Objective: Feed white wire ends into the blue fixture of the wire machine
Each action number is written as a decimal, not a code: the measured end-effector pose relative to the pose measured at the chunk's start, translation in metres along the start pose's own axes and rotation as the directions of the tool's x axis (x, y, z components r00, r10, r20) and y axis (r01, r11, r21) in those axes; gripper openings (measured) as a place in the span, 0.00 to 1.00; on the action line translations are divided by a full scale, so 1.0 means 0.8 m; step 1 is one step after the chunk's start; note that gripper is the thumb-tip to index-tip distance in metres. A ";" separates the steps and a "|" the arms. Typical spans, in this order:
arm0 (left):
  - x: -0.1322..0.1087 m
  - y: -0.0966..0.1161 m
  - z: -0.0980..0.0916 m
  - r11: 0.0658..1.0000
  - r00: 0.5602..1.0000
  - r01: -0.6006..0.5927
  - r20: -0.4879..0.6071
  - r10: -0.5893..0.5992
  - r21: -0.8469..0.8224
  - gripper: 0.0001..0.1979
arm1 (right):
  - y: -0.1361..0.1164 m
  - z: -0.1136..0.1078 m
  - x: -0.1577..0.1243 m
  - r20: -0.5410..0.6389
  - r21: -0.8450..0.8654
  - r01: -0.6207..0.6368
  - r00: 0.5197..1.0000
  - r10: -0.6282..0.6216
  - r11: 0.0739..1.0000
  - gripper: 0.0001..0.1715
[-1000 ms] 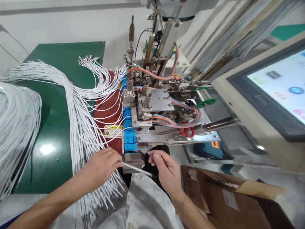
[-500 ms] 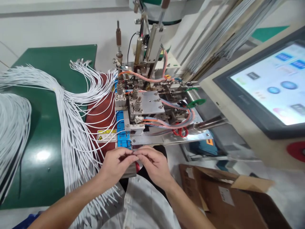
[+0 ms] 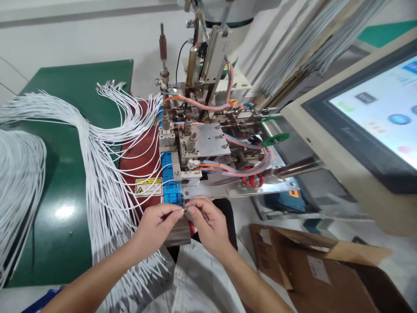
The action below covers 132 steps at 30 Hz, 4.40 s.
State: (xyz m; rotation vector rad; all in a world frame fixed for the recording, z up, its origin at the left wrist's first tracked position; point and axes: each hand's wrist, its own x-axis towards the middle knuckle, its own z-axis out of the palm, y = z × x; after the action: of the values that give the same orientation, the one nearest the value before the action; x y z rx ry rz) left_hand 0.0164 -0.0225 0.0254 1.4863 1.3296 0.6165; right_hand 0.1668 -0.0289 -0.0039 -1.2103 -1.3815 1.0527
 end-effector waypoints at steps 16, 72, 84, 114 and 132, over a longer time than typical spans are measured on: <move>0.002 -0.008 0.000 0.995 0.994 -0.050 -0.098 0.058 0.088 0.09 | -0.006 0.009 0.005 -0.019 -0.144 -0.044 0.999 0.042 0.989 0.08; 0.020 -0.027 -0.024 0.836 0.983 -0.132 -0.037 0.178 0.532 0.08 | 0.036 0.006 0.022 -0.011 -0.377 0.049 0.998 -0.057 0.925 0.08; 0.024 -0.023 -0.022 0.764 0.993 -0.085 -0.012 0.121 0.640 0.09 | 0.037 -0.002 0.032 0.144 -0.419 -0.025 0.985 0.094 0.908 0.09; 0.014 -0.028 -0.017 0.516 0.970 -0.188 0.076 0.230 0.836 0.11 | 0.065 0.019 0.031 0.034 -0.375 -0.044 0.998 0.061 0.926 0.19; -0.039 -0.026 -0.064 0.580 0.837 -0.524 0.502 0.216 0.624 0.10 | 0.052 -0.016 0.015 -0.182 0.036 -0.171 0.968 0.175 0.985 0.24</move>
State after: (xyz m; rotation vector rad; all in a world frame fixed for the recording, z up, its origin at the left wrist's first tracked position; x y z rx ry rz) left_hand -0.0452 -0.0369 0.0329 2.4783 0.9735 -0.0302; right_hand 0.1851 -0.0118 -0.0411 -1.3968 -1.1361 1.0429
